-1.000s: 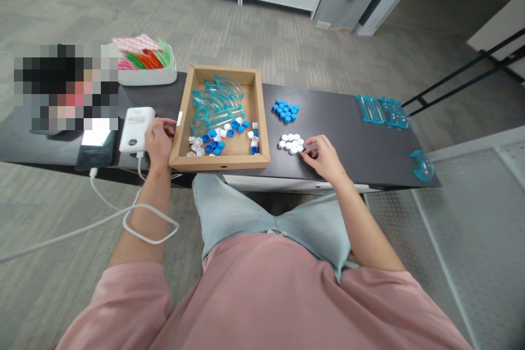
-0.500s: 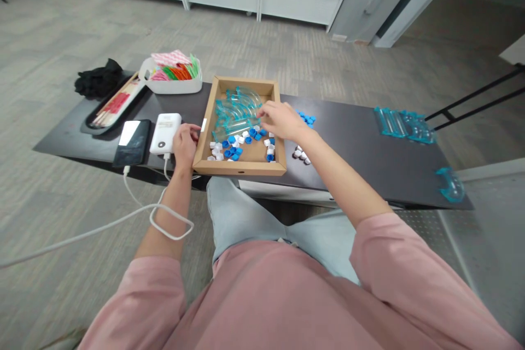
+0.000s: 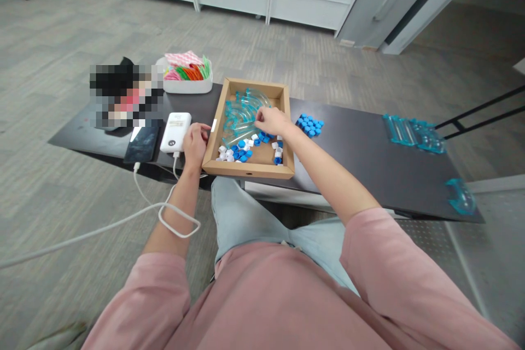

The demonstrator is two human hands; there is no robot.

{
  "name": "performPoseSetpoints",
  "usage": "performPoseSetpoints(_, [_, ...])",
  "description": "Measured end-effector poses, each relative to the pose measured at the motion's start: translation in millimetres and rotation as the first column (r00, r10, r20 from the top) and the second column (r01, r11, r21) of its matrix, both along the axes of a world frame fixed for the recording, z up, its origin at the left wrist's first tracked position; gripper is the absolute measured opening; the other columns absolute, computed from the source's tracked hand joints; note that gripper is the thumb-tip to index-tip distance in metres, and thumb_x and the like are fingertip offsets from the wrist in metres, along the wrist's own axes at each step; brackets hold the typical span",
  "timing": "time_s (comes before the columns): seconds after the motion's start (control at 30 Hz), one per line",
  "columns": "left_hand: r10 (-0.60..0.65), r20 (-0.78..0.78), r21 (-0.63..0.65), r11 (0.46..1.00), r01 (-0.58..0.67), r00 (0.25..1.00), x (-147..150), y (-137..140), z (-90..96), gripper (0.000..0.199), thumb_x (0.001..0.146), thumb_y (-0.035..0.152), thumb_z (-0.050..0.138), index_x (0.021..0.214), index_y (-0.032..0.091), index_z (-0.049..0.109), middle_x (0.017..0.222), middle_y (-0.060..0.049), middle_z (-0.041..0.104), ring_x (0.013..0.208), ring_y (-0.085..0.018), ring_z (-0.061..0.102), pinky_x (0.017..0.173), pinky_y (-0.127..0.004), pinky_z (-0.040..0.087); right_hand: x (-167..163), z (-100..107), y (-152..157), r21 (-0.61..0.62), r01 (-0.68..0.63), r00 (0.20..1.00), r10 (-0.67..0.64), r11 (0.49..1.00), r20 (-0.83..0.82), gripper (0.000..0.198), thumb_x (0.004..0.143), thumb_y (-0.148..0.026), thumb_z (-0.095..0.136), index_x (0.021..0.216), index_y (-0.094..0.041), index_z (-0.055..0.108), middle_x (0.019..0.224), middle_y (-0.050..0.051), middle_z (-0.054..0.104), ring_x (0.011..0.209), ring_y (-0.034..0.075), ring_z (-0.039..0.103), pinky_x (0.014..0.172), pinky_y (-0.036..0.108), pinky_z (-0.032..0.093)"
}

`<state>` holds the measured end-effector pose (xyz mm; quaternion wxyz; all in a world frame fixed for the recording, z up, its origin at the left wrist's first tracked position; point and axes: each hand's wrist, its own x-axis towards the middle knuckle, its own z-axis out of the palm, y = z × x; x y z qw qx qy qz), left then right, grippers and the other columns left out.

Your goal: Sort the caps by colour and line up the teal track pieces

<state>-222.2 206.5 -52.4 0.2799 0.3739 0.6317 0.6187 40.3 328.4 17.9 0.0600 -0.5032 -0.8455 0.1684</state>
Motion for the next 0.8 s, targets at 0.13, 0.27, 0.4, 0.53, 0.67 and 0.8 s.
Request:
performPoseSetpoints(0.13, [0.004, 0.006, -0.004, 1.000, -0.004, 1.000, 0, 0, 0.0, 0.044, 0.121, 0.033, 0.051, 0.085, 0.022, 0.074, 0.073, -0.003, 0.056, 0.067, -0.019, 0.047, 0.064, -0.037, 0.034, -1, -4, 1, -0.038, -0.001, 0.973, -0.007, 0.999, -0.231, 0.021, 0.104, -0.025, 0.078, 0.124, -0.022, 0.084, 0.122, 0.009, 0.092, 0.120, 0.031, 0.086, 0.112, 0.044, 0.066])
performPoseSetpoints(0.27, [0.005, 0.005, -0.014, 1.000, -0.004, 1.000, 1, 0, 0.9, 0.044, 0.121, 0.037, 0.054, 0.084, 0.023, 0.073, 0.072, -0.003, 0.055, 0.067, -0.019, 0.048, 0.064, -0.036, 0.034, 4, -2, 7, -0.239, -0.047, 0.881, -0.073, 0.970, -0.467, 0.020, 0.106, -0.032, 0.081, 0.122, -0.021, 0.082, 0.098, 0.004, 0.086, 0.091, 0.024, 0.081, 0.093, 0.041, 0.070])
performPoseSetpoints(0.4, [0.012, -0.017, -0.015, 1.000, -0.012, 1.000, 1, -2, 3.5, 0.041, 0.118, 0.034, 0.054, 0.083, 0.023, 0.072, 0.073, -0.003, 0.055, 0.067, -0.020, 0.050, 0.065, -0.035, 0.036, 19, 10, 6, -0.293, -0.195, 0.784, -0.031, 0.936, -0.620, 0.023, 0.106, -0.042, 0.088, 0.119, -0.024, 0.082, 0.091, 0.002, 0.082, 0.083, 0.021, 0.074, 0.084, 0.038, 0.069])
performPoseSetpoints(0.53, [0.022, -0.026, -0.042, 0.999, -0.023, 0.999, 3, -4, 11.0, 0.040, 0.117, 0.035, 0.055, 0.081, 0.023, 0.071, 0.073, -0.003, 0.055, 0.067, -0.019, 0.050, 0.064, -0.034, 0.037, 46, 28, -4, -0.218, -0.192, 0.703, -0.020, 0.957, -0.710, 0.044, 0.106, -0.059, 0.092, 0.132, -0.027, 0.080, 0.105, 0.004, 0.084, 0.096, 0.022, 0.076, 0.088, 0.038, 0.070])
performPoseSetpoints(0.67, [0.045, -0.081, -0.112, 0.992, -0.054, 0.996, 8, -6, 23.3, 0.038, 0.113, 0.040, 0.055, 0.082, 0.023, 0.068, 0.070, -0.001, 0.054, 0.065, -0.018, 0.051, 0.063, -0.031, 0.039, 101, 34, -13, -0.131, -0.114, 0.571, -0.043, 0.985, -0.820, 0.071, 0.096, -0.079, 0.097, 0.142, -0.029, 0.077, 0.106, 0.003, 0.083, 0.100, 0.022, 0.079, 0.086, 0.035, 0.068])
performPoseSetpoints(0.8, [0.031, -0.158, -0.140, 0.989, -0.053, 0.987, 8, -9, 31.3, 0.030, 0.103, 0.037, 0.050, 0.081, 0.022, 0.066, 0.067, -0.001, 0.056, 0.064, -0.018, 0.051, 0.061, -0.029, 0.038, 189, 22, -22, -0.098, 0.076, 0.446, -0.121, 0.992, -0.887, 0.084, 0.080, -0.089, 0.103, 0.135, -0.031, 0.077, 0.103, 0.001, 0.085, 0.093, 0.021, 0.080, 0.071, 0.030, 0.063])
